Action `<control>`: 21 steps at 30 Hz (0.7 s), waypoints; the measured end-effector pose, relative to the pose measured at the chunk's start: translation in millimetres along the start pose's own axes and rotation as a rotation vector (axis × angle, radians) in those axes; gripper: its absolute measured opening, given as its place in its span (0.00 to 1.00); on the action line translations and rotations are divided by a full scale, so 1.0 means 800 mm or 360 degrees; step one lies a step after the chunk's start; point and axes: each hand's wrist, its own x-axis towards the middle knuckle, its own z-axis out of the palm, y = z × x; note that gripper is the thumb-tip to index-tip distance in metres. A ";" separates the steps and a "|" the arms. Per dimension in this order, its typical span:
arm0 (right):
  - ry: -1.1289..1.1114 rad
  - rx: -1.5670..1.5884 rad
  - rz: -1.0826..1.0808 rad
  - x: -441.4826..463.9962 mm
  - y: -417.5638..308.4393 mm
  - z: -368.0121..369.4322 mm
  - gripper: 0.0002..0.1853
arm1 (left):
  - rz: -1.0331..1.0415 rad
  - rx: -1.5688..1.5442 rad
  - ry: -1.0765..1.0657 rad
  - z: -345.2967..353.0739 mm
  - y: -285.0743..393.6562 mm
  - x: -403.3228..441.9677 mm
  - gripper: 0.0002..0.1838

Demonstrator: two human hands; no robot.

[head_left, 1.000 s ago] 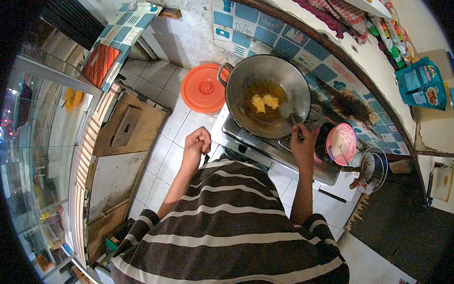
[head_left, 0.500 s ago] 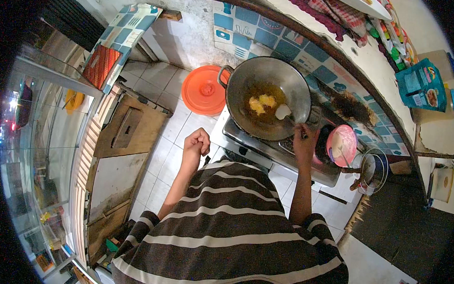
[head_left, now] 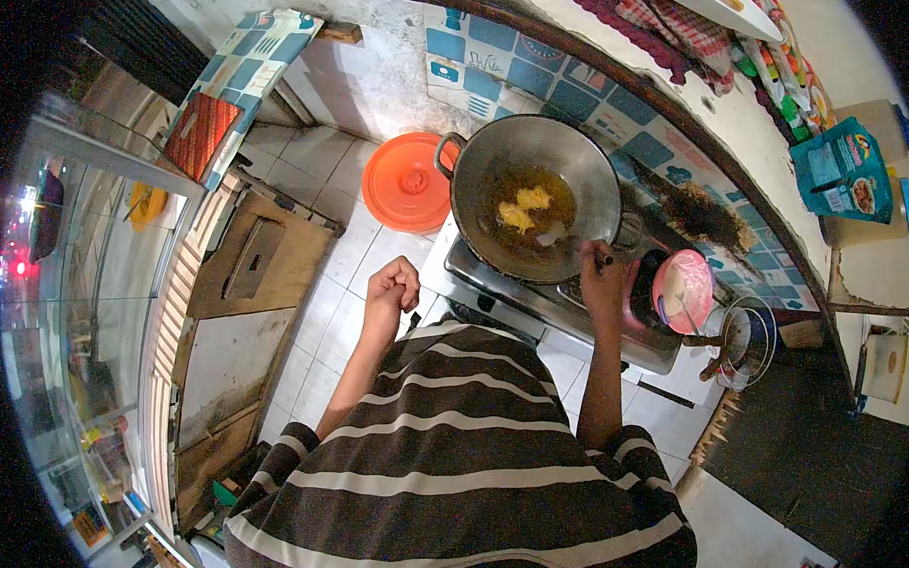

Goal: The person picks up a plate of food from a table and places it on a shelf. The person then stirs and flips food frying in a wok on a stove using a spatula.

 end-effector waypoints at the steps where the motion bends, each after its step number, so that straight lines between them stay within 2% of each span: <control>1: 0.0050 0.0012 -0.0064 0.001 0.005 0.002 0.18 | -0.0001 -0.0022 -0.0006 -0.003 -0.001 0.000 0.11; 3: 0.0150 0.0034 -0.0192 0.004 0.013 0.006 0.20 | -0.0003 -0.0044 -0.0011 -0.005 -0.002 0.000 0.13; 9: 0.0142 -0.0019 -0.0036 0.010 0.025 0.008 0.21 | 0.0005 -0.0043 -0.0006 -0.005 -0.004 0.000 0.13; 12: 0.0191 0.0055 -0.0168 0.014 0.037 0.020 0.22 | -0.0003 -0.0044 0.0002 -0.004 -0.004 -0.001 0.13; 18: 0.0014 0.0029 0.0127 0.007 0.016 0.010 0.23 | -0.0002 -0.0060 -0.0002 -0.006 -0.004 -0.001 0.13; 21: 0.0257 0.0100 -0.0118 0.012 0.031 0.025 0.18 | 0.0002 -0.0064 -0.0004 -0.006 -0.003 -0.002 0.13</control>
